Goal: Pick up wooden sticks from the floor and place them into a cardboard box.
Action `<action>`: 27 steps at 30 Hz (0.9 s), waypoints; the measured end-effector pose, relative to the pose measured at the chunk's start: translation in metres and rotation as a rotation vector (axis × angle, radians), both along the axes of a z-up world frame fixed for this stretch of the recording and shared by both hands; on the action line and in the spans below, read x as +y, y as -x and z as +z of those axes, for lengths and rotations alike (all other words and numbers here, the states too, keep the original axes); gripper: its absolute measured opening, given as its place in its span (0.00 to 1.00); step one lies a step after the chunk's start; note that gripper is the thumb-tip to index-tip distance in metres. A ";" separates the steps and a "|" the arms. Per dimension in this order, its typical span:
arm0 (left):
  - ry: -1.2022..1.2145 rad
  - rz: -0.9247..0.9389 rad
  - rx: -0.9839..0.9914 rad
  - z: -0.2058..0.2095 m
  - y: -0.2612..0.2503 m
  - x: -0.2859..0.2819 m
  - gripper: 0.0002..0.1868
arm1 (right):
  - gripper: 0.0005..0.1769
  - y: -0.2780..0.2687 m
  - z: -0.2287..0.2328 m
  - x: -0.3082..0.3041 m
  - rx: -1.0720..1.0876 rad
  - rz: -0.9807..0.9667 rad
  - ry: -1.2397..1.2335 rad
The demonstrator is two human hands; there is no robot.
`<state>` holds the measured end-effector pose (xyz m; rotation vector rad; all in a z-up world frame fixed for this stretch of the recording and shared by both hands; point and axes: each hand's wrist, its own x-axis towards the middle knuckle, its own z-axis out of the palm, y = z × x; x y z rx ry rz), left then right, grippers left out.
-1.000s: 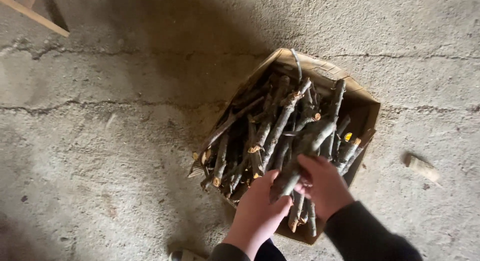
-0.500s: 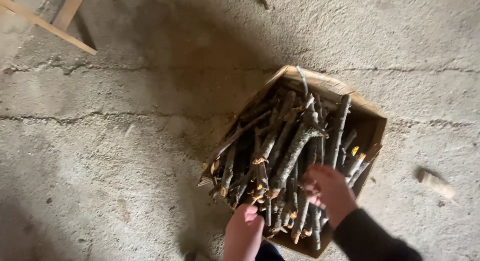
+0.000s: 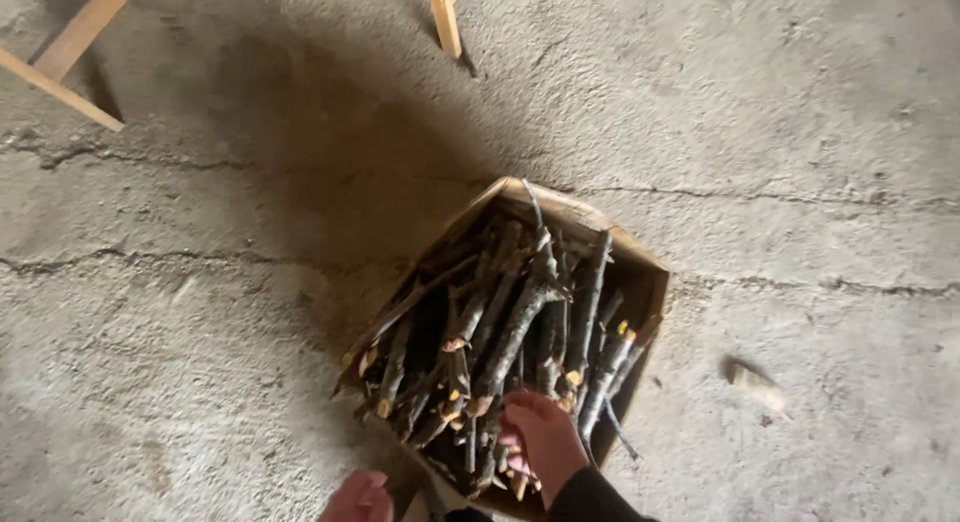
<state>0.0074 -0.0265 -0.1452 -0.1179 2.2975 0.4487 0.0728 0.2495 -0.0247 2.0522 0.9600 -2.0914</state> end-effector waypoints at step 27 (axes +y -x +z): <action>-0.204 0.741 0.092 -0.092 -0.063 -0.045 0.13 | 0.26 -0.104 -0.051 0.253 -0.023 0.215 -0.400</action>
